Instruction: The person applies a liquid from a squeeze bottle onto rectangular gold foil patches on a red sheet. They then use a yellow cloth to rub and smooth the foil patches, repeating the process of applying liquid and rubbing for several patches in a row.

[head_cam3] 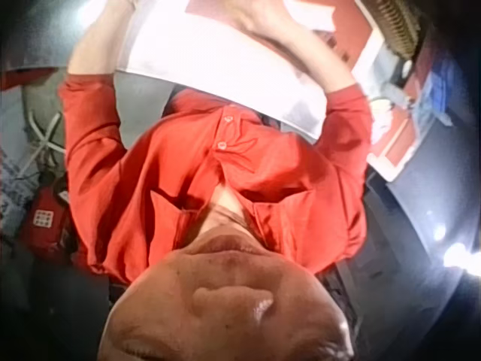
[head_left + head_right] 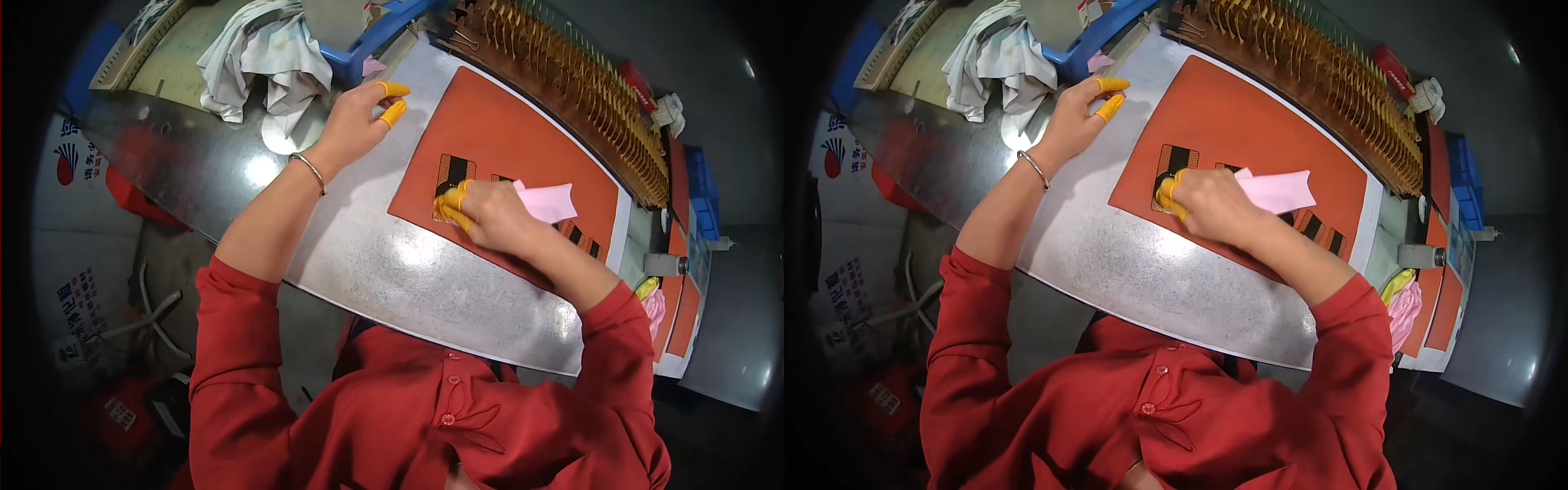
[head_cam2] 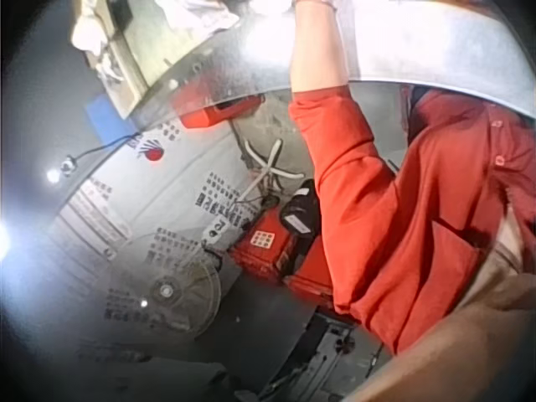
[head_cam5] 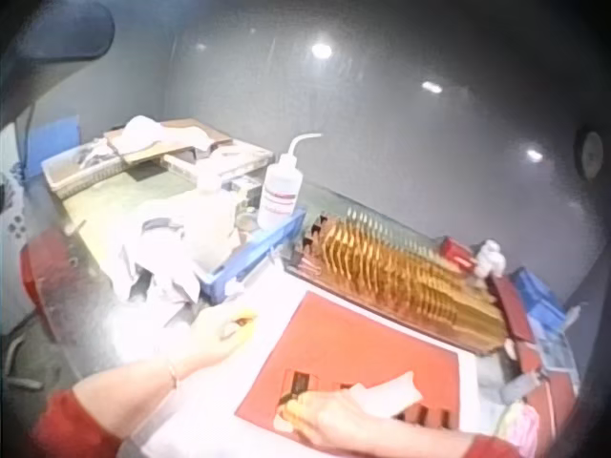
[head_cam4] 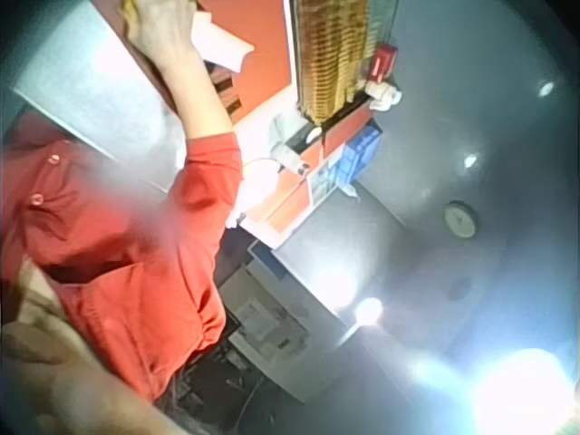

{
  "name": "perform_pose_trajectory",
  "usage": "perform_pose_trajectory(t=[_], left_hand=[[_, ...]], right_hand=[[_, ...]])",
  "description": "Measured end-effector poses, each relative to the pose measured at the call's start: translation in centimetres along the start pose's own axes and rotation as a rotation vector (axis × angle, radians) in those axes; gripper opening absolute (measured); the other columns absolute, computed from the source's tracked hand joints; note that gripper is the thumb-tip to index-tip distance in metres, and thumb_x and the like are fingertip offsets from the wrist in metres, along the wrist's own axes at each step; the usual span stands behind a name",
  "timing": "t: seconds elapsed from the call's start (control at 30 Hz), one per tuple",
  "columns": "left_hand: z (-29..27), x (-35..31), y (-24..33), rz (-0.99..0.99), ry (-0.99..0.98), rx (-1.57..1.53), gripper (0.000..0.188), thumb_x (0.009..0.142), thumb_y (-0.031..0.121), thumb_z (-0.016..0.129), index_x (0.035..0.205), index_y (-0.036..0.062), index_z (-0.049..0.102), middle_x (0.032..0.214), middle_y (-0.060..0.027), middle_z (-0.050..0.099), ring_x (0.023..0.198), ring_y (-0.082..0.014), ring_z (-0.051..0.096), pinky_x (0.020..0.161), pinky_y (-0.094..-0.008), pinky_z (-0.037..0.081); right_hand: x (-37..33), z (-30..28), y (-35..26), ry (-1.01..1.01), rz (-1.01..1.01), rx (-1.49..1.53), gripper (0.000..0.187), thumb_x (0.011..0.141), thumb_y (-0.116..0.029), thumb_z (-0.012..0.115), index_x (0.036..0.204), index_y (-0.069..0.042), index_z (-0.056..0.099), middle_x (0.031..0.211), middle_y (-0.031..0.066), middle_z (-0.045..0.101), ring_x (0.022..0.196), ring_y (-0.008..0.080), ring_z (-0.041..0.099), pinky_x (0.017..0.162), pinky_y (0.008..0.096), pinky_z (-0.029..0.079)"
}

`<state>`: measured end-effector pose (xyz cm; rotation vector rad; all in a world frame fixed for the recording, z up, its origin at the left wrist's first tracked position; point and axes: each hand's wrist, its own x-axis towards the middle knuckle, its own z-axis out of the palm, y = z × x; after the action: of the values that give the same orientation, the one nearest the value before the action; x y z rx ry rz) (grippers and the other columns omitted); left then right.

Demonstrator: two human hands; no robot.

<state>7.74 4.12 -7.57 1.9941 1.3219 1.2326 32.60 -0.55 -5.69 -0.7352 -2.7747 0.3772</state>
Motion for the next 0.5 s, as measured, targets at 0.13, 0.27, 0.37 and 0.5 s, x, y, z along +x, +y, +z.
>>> perform_pose_trajectory(t=[0.13, 0.27, 0.37, 0.5], left_hand=[[0.3, -0.2, -0.5, 0.040, -0.054, 0.021, 0.023, 0.085, 0.009, 0.060, 0.105, -0.0007, 0.063, 0.096, -0.0124, 0.065, 0.088, -0.0215, 0.063, 0.079, -0.0294, 0.048], [0.5, 0.2, -0.3, 0.029, -0.038, 0.012, 0.021, 0.085, 0.008, 0.061, 0.104, -0.0005, 0.063, 0.095, -0.0127, 0.065, 0.087, -0.0230, 0.063, 0.078, -0.0296, 0.049], [0.0, -0.2, -0.8, 0.060, 0.016, 0.028, 0.021, 0.085, 0.009, 0.060, 0.104, -0.0003, 0.063, 0.095, -0.0126, 0.065, 0.087, -0.0231, 0.064, 0.077, -0.0295, 0.049], [0.4, 0.2, -0.5, 0.024, -0.059, 0.042, 0.021, 0.085, 0.009, 0.061, 0.104, -0.0007, 0.063, 0.095, -0.0129, 0.065, 0.088, -0.0232, 0.064, 0.078, -0.0300, 0.049]], right_hand=[[0.1, -1.1, -1.6, -0.044, 0.021, -0.026, 0.012, 0.071, -0.015, 0.065, 0.072, -0.005, 0.059, 0.070, 0.0117, 0.058, 0.063, 0.0295, 0.060, 0.059, 0.0416, 0.048], [2.8, -1.5, 2.8, 0.006, 0.196, -0.145, 0.013, 0.077, -0.021, 0.063, 0.079, -0.008, 0.061, 0.072, 0.0113, 0.059, 0.064, 0.0315, 0.058, 0.054, 0.0421, 0.046], [1.5, -0.7, 0.8, -0.022, 0.063, -0.047, 0.009, 0.075, -0.015, 0.064, 0.079, -0.007, 0.062, 0.067, 0.0105, 0.056, 0.061, 0.0289, 0.058, 0.053, 0.0402, 0.047], [0.3, -0.2, 0.7, -0.019, 0.059, -0.100, 0.008, 0.076, -0.013, 0.064, 0.080, -0.007, 0.063, 0.068, 0.0103, 0.057, 0.061, 0.0271, 0.058, 0.053, 0.0390, 0.047]])
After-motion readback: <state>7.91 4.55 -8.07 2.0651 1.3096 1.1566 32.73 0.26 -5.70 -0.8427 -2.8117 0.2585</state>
